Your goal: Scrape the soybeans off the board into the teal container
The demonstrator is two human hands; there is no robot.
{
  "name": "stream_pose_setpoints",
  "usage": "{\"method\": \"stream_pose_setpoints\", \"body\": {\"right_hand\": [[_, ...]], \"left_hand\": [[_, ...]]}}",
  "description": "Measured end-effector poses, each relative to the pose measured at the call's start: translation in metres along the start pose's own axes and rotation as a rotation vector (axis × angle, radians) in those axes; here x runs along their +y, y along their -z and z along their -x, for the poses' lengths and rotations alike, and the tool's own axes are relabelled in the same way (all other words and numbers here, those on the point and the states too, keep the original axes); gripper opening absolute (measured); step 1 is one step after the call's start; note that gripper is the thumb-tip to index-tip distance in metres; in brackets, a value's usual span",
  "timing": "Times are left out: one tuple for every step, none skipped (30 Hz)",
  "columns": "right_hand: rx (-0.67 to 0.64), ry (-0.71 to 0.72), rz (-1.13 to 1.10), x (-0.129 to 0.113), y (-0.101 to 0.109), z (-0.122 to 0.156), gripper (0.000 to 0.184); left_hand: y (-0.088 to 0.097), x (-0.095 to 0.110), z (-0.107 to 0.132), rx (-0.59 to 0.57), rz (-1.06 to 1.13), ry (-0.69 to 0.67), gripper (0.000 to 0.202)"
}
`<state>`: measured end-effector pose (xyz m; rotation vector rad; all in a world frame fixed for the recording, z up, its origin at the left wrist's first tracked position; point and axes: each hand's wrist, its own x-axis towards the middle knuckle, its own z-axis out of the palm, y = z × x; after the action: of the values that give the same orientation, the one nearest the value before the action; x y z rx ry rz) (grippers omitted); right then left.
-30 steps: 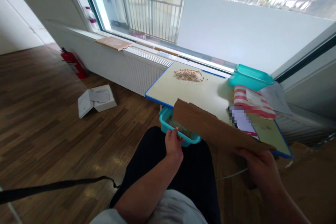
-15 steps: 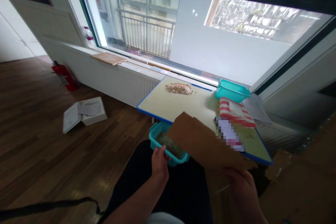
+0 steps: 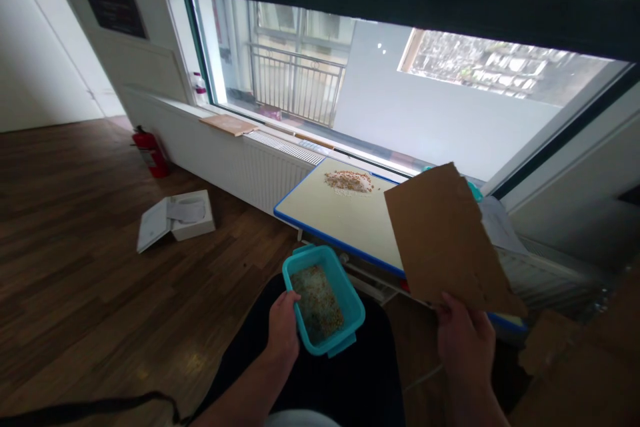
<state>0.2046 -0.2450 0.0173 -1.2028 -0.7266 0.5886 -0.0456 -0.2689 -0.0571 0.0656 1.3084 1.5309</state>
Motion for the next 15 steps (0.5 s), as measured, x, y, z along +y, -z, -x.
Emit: {"method": "stream_pose_setpoints", "body": {"right_hand": [[-0.015,0.048,0.107,0.000,-0.005,-0.003,0.021],[-0.049,0.107,0.233,-0.001,-0.011,-0.007,0.022],[-0.096,0.169,0.357,-0.001,-0.017,-0.011,0.024],[-0.142,0.221,0.463,-0.001,-0.023,-0.016,0.027],[-0.175,0.257,0.540,-0.001,-0.029,-0.021,0.030],[-0.202,0.274,0.591,-0.001,-0.036,-0.027,0.033],[-0.225,0.280,0.628,0.000,-0.043,-0.032,0.035],[-0.249,0.281,0.659,0.002,-0.050,-0.037,0.037],[-0.272,0.285,0.685,0.004,-0.056,-0.042,0.039],[-0.298,0.289,0.703,0.007,-0.062,-0.047,0.040],[-0.321,0.295,0.711,0.011,-0.067,-0.051,0.040],[-0.336,0.298,0.709,0.015,-0.070,-0.055,0.041],[-0.342,0.297,0.699,0.019,-0.072,-0.059,0.041],[-0.342,0.292,0.685,0.022,-0.072,-0.062,0.041],[-0.333,0.284,0.671,0.025,-0.072,-0.066,0.040]], "left_hand": [[0.002,-0.001,-0.002,0.015,-0.001,-0.002,0.011],[0.003,-0.002,-0.004,0.034,-0.009,-0.004,0.011],[0.004,-0.003,-0.007,0.053,-0.023,-0.005,0.011],[0.005,-0.004,-0.009,0.066,-0.038,-0.006,0.011],[0.005,-0.004,-0.012,0.074,-0.048,-0.008,0.011],[0.005,-0.004,-0.014,0.077,-0.046,-0.010,0.011],[0.004,-0.005,-0.016,0.076,-0.034,-0.012,0.011],[0.003,-0.005,-0.017,0.071,-0.016,-0.012,0.011],[0.000,-0.005,-0.019,0.066,0.003,-0.012,0.011],[-0.002,-0.005,-0.019,0.055,0.021,-0.014,0.011],[-0.004,-0.006,-0.020,0.039,0.035,-0.017,0.011],[-0.006,-0.007,-0.021,0.021,0.046,-0.018,0.012],[-0.008,-0.007,-0.021,0.002,0.054,-0.017,0.012],[-0.009,-0.008,-0.021,-0.013,0.059,-0.014,0.013],[-0.009,-0.008,-0.022,-0.025,0.059,-0.011,0.014]]}}
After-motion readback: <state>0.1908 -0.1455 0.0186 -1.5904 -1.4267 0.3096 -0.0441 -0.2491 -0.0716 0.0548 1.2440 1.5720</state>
